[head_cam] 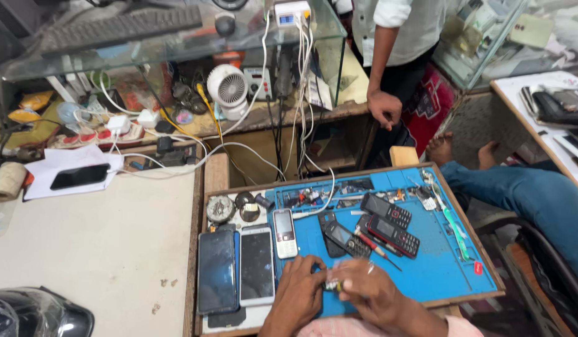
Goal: The person uses a yellow-handled screwdriver to unscrew and remove the back cover of a silver feature phone. They then use the screwdriver to probe and adjust internal components on the phone's circuit board.
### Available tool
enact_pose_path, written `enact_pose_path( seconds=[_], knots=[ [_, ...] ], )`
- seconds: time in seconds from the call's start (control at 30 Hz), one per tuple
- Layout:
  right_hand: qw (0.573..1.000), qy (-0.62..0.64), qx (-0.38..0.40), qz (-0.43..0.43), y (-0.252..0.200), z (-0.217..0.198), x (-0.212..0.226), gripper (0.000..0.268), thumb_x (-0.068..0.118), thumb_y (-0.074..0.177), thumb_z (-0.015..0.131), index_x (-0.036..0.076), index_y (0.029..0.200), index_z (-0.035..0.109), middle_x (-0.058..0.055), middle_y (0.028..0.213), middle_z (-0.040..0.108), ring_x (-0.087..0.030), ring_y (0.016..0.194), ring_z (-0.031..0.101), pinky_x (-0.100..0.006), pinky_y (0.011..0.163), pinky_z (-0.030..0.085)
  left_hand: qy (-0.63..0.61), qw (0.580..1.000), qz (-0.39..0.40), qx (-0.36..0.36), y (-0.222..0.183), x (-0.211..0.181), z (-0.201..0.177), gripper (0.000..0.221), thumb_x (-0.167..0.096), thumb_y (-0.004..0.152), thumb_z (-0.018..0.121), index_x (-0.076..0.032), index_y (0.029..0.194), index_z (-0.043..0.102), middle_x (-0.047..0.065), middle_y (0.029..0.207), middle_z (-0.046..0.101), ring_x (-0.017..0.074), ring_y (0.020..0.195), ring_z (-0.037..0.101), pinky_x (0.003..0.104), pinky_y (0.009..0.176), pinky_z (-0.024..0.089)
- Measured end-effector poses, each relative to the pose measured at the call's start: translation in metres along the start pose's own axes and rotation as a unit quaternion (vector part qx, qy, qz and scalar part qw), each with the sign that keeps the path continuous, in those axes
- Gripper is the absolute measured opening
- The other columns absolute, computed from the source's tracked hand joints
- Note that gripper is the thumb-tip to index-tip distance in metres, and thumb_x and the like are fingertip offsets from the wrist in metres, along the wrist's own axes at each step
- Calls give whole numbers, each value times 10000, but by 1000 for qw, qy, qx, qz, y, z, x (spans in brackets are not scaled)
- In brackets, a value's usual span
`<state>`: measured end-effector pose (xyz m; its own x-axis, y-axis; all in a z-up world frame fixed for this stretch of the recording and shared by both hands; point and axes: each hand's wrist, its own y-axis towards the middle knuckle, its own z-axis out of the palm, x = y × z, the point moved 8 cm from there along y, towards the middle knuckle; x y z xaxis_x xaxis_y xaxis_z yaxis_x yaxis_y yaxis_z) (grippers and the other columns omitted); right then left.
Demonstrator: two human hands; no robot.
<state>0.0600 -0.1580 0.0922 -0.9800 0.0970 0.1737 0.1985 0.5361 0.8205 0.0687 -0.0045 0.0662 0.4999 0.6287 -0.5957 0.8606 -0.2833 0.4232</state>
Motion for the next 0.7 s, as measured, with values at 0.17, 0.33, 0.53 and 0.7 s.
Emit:
enact_pose_path(
  seconds=[0.17, 0.33, 0.53, 0.7],
  knots=[
    [998, -56, -30, 5, 0, -5, -8, 687, 242, 828, 897, 145, 1323, 429, -86, 1059, 713, -349, 899, 726, -460, 800, 574, 3, 1000, -17, 22, 4, 4, 5, 442, 12, 810, 598, -170, 1166, 787, 63, 1072, 630, 281, 1002, 557, 412, 806, 397],
    [999, -23, 14, -29, 6, -2, 4, 520, 80, 910, 838, 188, 1309, 523, -26, 1043, 714, -244, 925, 761, -432, 800, 601, 16, 1000, 13, -7, 1, 1, 1, 442, 1, 801, 606, -169, 1163, 792, 74, 1070, 645, 307, 1003, 557, 430, 805, 395],
    [998, 27, 59, -25, 17, 3, 15, 469, 51, 965, 709, 181, 1338, 456, -81, 1215, 741, -291, 1091, 767, -494, 955, 621, 1, 1000, 9, -10, 4, -4, -4, 419, -20, 819, 593, -146, 1170, 783, 76, 1064, 651, 300, 979, 559, 432, 806, 393],
    [999, -31, 17, -11, 14, -6, 8, 605, 241, 848, 855, 159, 1288, 448, -119, 1091, 718, -301, 957, 714, -480, 869, 568, 21, 1000, 7, -6, 3, -6, -3, 429, 11, 812, 566, -131, 1154, 781, 72, 1085, 656, 301, 985, 551, 419, 811, 397]
  ],
)
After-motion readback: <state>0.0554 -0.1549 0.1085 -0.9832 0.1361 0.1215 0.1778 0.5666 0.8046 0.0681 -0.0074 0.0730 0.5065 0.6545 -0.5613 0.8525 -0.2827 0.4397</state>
